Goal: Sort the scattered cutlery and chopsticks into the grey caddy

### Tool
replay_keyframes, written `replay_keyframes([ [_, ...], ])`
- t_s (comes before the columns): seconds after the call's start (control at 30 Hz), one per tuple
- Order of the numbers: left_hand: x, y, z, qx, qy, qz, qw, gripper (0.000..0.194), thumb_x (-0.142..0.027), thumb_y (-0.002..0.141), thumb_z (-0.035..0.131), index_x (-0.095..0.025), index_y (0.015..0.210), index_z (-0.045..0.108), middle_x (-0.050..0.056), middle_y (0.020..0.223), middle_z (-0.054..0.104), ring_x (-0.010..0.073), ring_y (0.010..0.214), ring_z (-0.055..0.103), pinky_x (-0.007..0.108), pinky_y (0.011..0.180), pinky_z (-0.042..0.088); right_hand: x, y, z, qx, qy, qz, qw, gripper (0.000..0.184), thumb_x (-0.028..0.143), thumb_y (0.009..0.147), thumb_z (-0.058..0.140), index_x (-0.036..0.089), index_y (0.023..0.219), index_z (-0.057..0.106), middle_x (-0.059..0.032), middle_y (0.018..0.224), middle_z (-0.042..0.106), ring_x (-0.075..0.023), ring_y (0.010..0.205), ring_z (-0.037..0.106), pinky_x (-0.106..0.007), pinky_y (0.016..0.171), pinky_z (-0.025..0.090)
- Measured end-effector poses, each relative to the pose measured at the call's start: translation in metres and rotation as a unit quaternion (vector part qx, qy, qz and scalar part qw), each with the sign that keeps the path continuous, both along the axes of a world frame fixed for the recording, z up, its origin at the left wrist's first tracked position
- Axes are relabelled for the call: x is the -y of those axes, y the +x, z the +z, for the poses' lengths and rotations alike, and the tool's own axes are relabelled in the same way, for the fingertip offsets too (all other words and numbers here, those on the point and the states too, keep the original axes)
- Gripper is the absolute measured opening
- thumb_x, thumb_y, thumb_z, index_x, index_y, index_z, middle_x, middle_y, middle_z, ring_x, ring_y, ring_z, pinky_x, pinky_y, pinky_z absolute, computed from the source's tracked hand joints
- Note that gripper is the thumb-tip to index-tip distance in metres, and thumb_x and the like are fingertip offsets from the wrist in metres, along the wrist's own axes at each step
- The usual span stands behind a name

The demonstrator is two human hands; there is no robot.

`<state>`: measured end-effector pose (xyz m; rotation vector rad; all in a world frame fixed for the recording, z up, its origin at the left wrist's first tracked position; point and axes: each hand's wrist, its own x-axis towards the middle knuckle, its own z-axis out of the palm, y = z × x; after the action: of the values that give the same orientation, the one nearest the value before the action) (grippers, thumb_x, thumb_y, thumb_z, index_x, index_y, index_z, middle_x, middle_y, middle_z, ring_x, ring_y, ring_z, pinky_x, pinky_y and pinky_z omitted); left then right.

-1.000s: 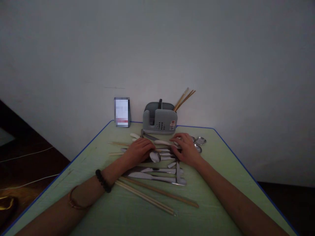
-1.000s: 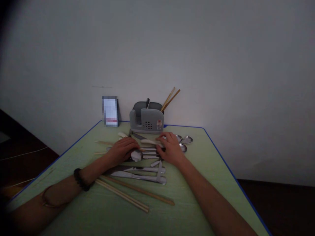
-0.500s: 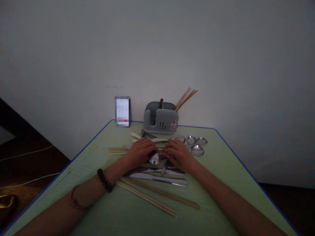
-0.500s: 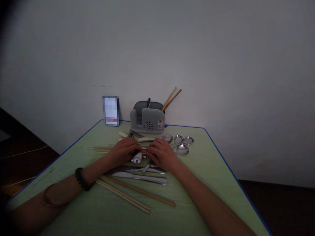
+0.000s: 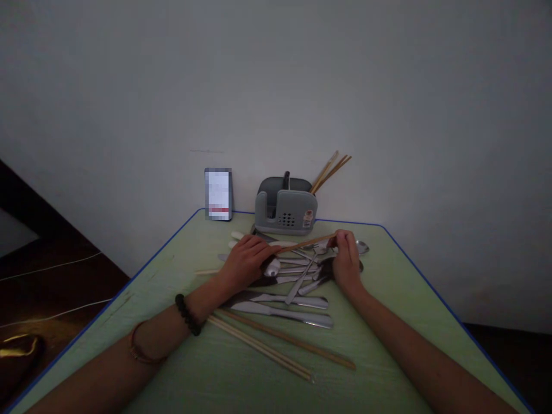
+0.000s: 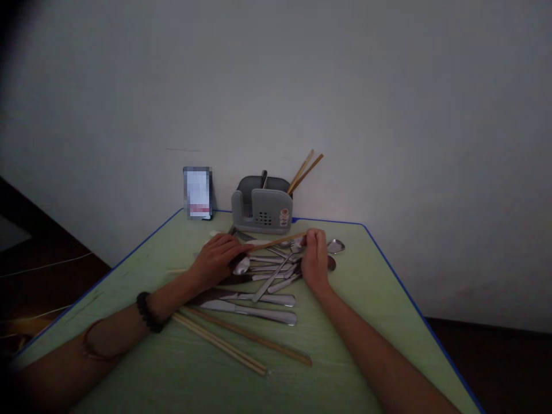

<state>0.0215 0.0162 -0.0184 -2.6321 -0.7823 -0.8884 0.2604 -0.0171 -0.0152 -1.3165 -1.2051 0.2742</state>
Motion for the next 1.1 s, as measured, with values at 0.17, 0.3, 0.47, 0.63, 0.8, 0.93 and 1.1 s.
replay_keyframes([
  [0.17, 0.0, 0.0, 0.0, -0.002, -0.008, 0.006, 1.0, 0.032, -0.005, 0.079, 0.053, -0.019, 0.105, 0.064, 0.006, 0.086, 0.067, 0.0195, 0.083, 0.056, 0.033, 0.076, 0.042, -0.003, 0.003, 0.002, -0.066, -0.014, -0.001, 0.998, 0.036, 0.054, 0.087, 0.034, 0.023, 0.074, 0.046, 0.0035, 0.063, 0.047, -0.0149, 0.063, 0.046, -0.029, 0.067, 0.038],
  [0.3, 0.0, 0.0, 0.001, 0.003, -0.004, 0.002, 1.0, 0.029, -0.007, 0.081, 0.052, -0.019, 0.103, 0.065, 0.006, 0.085, 0.067, 0.0195, 0.082, 0.055, 0.033, 0.075, 0.043, -0.001, -0.001, 0.003, -0.056, -0.016, 0.066, 0.996, 0.034, 0.056, 0.083, 0.046, 0.022, 0.077, 0.049, 0.0052, 0.059, 0.048, -0.0132, 0.058, 0.046, -0.027, 0.062, 0.038],
  [0.47, 0.002, 0.001, 0.003, 0.017, -0.004, -0.007, 1.0, 0.026, -0.009, 0.082, 0.051, -0.019, 0.101, 0.065, 0.006, 0.084, 0.068, 0.0191, 0.082, 0.056, 0.033, 0.074, 0.043, -0.007, 0.002, -0.003, -0.177, -0.025, 0.076, 0.981, 0.038, 0.058, 0.079, 0.053, 0.022, 0.068, 0.044, 0.0077, 0.053, 0.045, -0.0094, 0.049, 0.042, -0.024, 0.05, 0.035],
  [0.63, 0.002, 0.002, 0.002, 0.025, -0.003, -0.013, 1.0, 0.021, -0.011, 0.084, 0.052, -0.018, 0.098, 0.065, 0.006, 0.084, 0.068, 0.0188, 0.081, 0.057, 0.033, 0.072, 0.043, -0.016, 0.008, -0.007, -0.358, 0.025, 0.085, 0.929, 0.042, 0.057, 0.075, 0.059, 0.022, 0.067, 0.038, 0.0116, 0.049, 0.039, -0.0057, 0.04, 0.038, -0.02, 0.042, 0.034],
  [0.8, 0.001, 0.001, 0.001, 0.046, -0.006, -0.026, 0.999, 0.017, -0.016, 0.087, 0.052, -0.017, 0.097, 0.065, 0.006, 0.082, 0.068, 0.0186, 0.08, 0.057, 0.032, 0.072, 0.045, -0.015, 0.01, -0.006, -0.321, -0.019, 0.138, 0.937, 0.037, 0.054, 0.07, 0.067, 0.02, 0.074, 0.052, 0.0103, 0.048, 0.043, -0.0052, 0.038, 0.038, -0.019, 0.039, 0.033],
  [0.93, 0.002, 0.002, 0.002, 0.059, -0.012, -0.024, 0.998, 0.015, -0.016, 0.086, 0.053, -0.017, 0.096, 0.065, 0.005, 0.081, 0.068, 0.018, 0.078, 0.057, 0.031, 0.072, 0.045, -0.011, 0.008, -0.006, -0.259, -0.068, 0.196, 0.943, 0.041, 0.056, 0.071, 0.066, 0.017, 0.063, 0.054, 0.0069, 0.043, 0.045, -0.0057, 0.037, 0.038, -0.019, 0.036, 0.03],
  [1.1, 0.004, 0.003, 0.005, 0.069, -0.01, -0.043, 0.997, 0.017, -0.01, 0.081, 0.054, -0.018, 0.093, 0.065, 0.004, 0.082, 0.069, 0.0178, 0.08, 0.058, 0.03, 0.072, 0.046, -0.011, 0.005, 0.0, -0.375, -0.044, 0.163, 0.911, 0.041, 0.058, 0.072, 0.062, 0.019, 0.067, 0.052, 0.0075, 0.045, 0.048, -0.0056, 0.034, 0.036, -0.02, 0.036, 0.034],
])
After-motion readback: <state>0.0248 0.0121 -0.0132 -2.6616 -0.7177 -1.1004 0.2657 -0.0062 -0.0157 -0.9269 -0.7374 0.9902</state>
